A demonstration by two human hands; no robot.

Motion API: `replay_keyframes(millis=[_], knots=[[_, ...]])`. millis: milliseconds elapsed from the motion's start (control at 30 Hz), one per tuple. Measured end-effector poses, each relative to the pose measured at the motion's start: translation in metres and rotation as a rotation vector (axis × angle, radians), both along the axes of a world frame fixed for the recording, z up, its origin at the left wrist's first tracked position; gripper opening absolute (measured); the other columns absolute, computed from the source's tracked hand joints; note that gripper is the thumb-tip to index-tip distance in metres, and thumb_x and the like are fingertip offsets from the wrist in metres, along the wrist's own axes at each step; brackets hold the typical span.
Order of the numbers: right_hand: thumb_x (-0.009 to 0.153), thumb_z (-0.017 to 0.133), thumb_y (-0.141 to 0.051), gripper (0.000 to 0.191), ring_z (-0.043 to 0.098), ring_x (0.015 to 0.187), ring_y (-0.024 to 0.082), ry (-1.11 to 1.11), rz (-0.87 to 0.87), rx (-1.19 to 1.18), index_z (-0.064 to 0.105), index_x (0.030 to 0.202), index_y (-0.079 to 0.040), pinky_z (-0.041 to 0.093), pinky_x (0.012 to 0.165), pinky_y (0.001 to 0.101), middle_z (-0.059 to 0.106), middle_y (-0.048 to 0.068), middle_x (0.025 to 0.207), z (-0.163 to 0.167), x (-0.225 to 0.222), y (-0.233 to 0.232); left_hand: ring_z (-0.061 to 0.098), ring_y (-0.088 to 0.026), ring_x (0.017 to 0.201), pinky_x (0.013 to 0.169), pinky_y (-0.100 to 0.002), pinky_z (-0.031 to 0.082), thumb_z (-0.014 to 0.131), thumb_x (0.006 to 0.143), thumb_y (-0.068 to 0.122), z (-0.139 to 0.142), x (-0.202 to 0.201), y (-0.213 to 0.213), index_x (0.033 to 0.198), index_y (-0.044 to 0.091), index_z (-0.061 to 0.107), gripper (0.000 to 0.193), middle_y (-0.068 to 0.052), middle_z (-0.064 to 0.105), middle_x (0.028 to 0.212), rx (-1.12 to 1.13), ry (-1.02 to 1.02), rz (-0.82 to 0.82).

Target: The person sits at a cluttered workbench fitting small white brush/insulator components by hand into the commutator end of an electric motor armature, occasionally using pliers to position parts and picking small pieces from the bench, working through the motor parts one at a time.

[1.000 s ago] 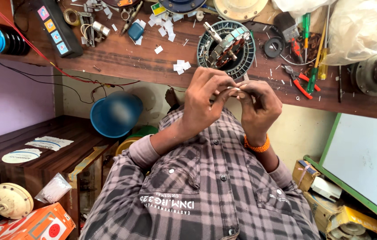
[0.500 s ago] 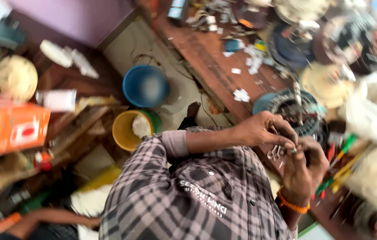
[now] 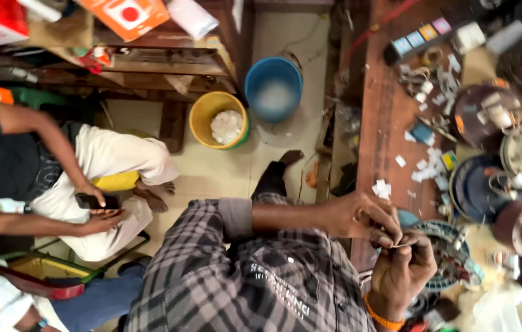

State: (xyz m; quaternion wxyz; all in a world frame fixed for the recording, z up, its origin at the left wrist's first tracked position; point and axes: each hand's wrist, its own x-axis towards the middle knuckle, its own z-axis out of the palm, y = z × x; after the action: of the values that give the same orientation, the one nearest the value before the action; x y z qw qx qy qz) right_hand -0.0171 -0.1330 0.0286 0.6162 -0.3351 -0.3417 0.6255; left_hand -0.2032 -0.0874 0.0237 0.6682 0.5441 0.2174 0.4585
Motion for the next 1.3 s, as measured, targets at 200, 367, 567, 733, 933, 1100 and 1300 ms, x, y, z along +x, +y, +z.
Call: replay_keyframes(millis=[200,367,567,733,933,1100,1300], knots=[[0.113,0.057,-0.022,0.013,0.058,0.125,0.022,0.114,-0.02,0.057,0.061,0.123,-0.015,0.053,0.108,0.0456,0.06,0.007,0.144,0.08,0.022,0.085,0.067,-0.018,0.109,0.094,-0.036,0.055,0.07,0.097,0.019,-0.012,-0.027,-0.035,0.108,0.002,0.072,0.02,-0.008,0.071,0.118,-0.311,-0.512,0.13],[0.118,0.057,-0.03,0.028,0.048,0.146,0.026,0.034,0.044,0.145,0.057,0.142,-0.015,0.037,0.124,0.0521,0.052,0.004,0.165,0.156,0.122,0.201,0.061,-0.018,0.087,0.081,-0.036,0.051,0.063,0.107,0.025,-0.029,-0.081,-0.075,0.109,-0.006,0.068,0.031,-0.011,0.068,0.099,-0.261,-0.368,0.614],[0.108,0.065,-0.027,0.037,0.053,0.131,0.027,-0.257,-0.199,0.134,0.052,0.139,-0.012,0.044,0.114,0.0513,0.052,0.008,0.141,0.211,0.158,0.246,0.058,-0.018,0.085,0.077,-0.033,0.049,0.063,0.106,0.019,-0.03,-0.084,-0.088,0.111,-0.005,0.067,0.025,-0.012,0.067,0.095,-0.272,-0.371,0.682],[0.107,0.067,-0.025,0.032,0.05,0.112,0.022,-0.232,-0.157,0.135,0.052,0.131,-0.009,0.042,0.098,0.0443,0.051,0.005,0.123,0.195,0.116,0.215,0.058,-0.015,0.081,0.077,-0.033,0.05,0.059,0.111,0.025,-0.012,-0.08,-0.087,0.097,-0.004,0.066,0.032,-0.007,0.064,0.089,-0.323,-0.247,0.447],[0.106,0.069,-0.024,0.03,0.046,0.088,0.015,-0.108,0.111,0.186,0.052,0.121,-0.004,0.039,0.079,0.0358,0.05,0.001,0.1,0.119,0.061,0.143,0.062,-0.013,0.084,0.078,-0.031,0.05,0.064,0.107,0.023,0.014,-0.076,-0.097,0.099,-0.002,0.071,0.027,-0.008,0.068,0.094,-0.254,-0.309,0.47],[0.106,0.07,-0.023,0.029,0.042,0.068,0.01,0.004,0.529,0.076,0.053,0.113,-0.001,0.037,0.063,0.0287,0.049,-0.002,0.081,0.075,0.06,0.091,0.064,-0.012,0.108,0.09,-0.028,0.055,0.07,0.102,0.024,0.043,-0.059,-0.1,0.12,0.012,0.069,0.022,-0.003,0.065,0.118,0.19,0.104,0.473],[0.106,0.066,-0.024,0.038,0.038,0.052,0.001,0.22,0.711,-0.304,0.056,0.128,0.005,0.033,0.05,0.0189,0.051,-0.006,0.074,-0.026,0.025,0.017,0.061,-0.011,0.111,0.097,-0.029,0.054,0.073,0.099,0.026,0.024,-0.022,-0.076,0.129,0.014,0.067,0.034,-0.002,0.061,0.127,0.347,-0.009,0.425]])
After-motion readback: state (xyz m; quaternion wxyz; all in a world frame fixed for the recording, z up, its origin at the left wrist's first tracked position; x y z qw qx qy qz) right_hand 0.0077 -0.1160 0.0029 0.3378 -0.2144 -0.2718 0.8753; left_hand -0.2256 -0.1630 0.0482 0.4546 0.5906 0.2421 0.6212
